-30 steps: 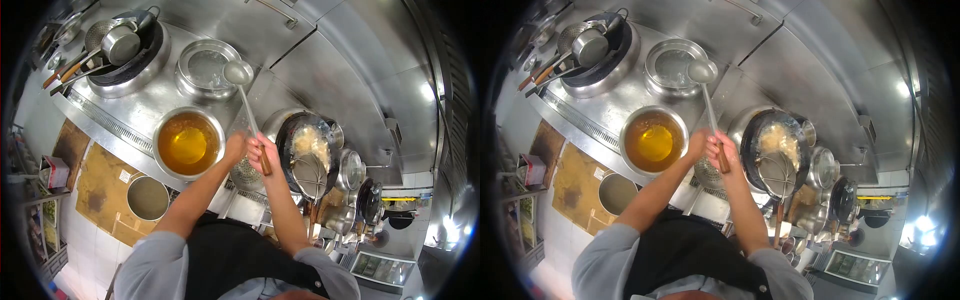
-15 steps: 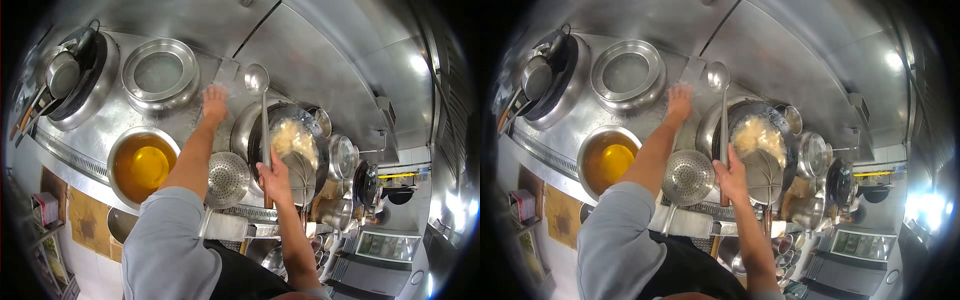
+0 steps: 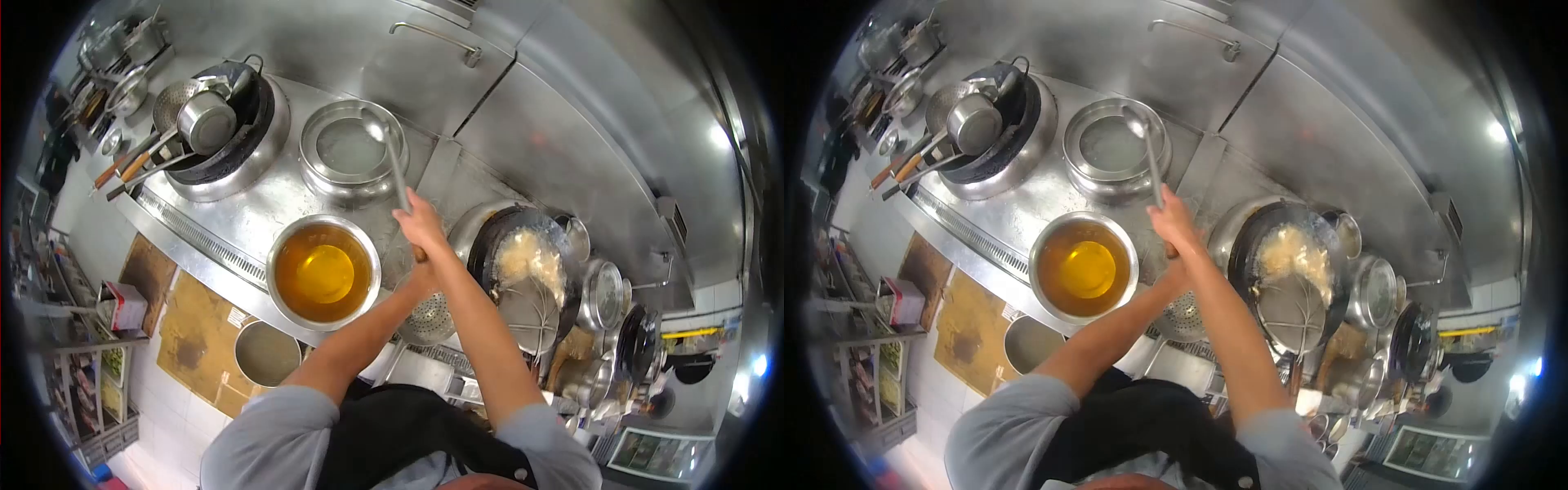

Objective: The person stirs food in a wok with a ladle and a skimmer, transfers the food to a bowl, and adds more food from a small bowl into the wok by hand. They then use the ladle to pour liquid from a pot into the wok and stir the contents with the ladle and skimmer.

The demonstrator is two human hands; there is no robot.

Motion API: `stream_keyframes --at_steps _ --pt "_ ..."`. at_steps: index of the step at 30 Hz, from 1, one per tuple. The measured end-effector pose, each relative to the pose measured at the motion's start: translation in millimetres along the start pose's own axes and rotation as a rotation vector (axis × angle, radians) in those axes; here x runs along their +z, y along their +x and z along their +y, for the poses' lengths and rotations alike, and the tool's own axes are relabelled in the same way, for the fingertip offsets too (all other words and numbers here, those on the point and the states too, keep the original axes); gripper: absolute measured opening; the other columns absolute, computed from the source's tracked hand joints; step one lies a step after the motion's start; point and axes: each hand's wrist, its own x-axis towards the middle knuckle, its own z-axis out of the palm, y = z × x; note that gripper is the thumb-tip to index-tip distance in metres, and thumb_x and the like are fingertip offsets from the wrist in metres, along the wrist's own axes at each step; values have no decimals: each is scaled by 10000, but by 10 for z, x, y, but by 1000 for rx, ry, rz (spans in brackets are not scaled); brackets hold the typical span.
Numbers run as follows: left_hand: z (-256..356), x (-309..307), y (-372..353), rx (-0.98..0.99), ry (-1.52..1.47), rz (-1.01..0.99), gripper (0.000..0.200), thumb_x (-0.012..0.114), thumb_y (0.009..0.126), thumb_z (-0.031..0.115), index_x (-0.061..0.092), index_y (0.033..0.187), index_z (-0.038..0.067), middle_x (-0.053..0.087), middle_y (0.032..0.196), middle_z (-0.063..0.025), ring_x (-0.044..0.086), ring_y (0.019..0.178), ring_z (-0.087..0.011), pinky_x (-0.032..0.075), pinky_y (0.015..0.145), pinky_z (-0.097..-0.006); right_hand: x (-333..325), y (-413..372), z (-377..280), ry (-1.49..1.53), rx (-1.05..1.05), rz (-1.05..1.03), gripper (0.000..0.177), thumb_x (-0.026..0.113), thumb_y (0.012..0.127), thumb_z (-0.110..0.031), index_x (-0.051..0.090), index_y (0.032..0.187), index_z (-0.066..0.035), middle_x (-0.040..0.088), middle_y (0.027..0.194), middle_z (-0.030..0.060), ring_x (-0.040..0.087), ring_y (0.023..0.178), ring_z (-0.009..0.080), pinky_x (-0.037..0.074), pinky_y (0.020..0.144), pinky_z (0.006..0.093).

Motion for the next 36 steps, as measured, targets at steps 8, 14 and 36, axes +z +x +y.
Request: stream_keyframes --at_steps 8,14,36 --pt "165 -133 -1065 -8 7 -209 503 667 924 346 593 1321 48 586 1379 -214 493 1314 -413 356 1133 -508 371 190 -683 2110 812 -531 221 607 1002 -211 511 848 -84 568 727 1 556 552 87 461 533 250" --pt "964 -658 -1034 -17 193 -266 362 682 901 255 658 1189 37 567 1405 -230 461 1371 -420 330 1179 -504 -107 -38 -498 2423 703 -421 196 619 1001 -214 537 1042 -42 575 739 -23 542 547 85 448 527 250" --pt "38 -2206 -6484 -767 612 -348 195 625 905 212 692 920 29 666 767 -174 683 719 -293 535 646 -451 -3461 -2208 2389 530 544 238 748 693 885 -89 374 1555 6 632 730 85 568 508 160 484 472 333"
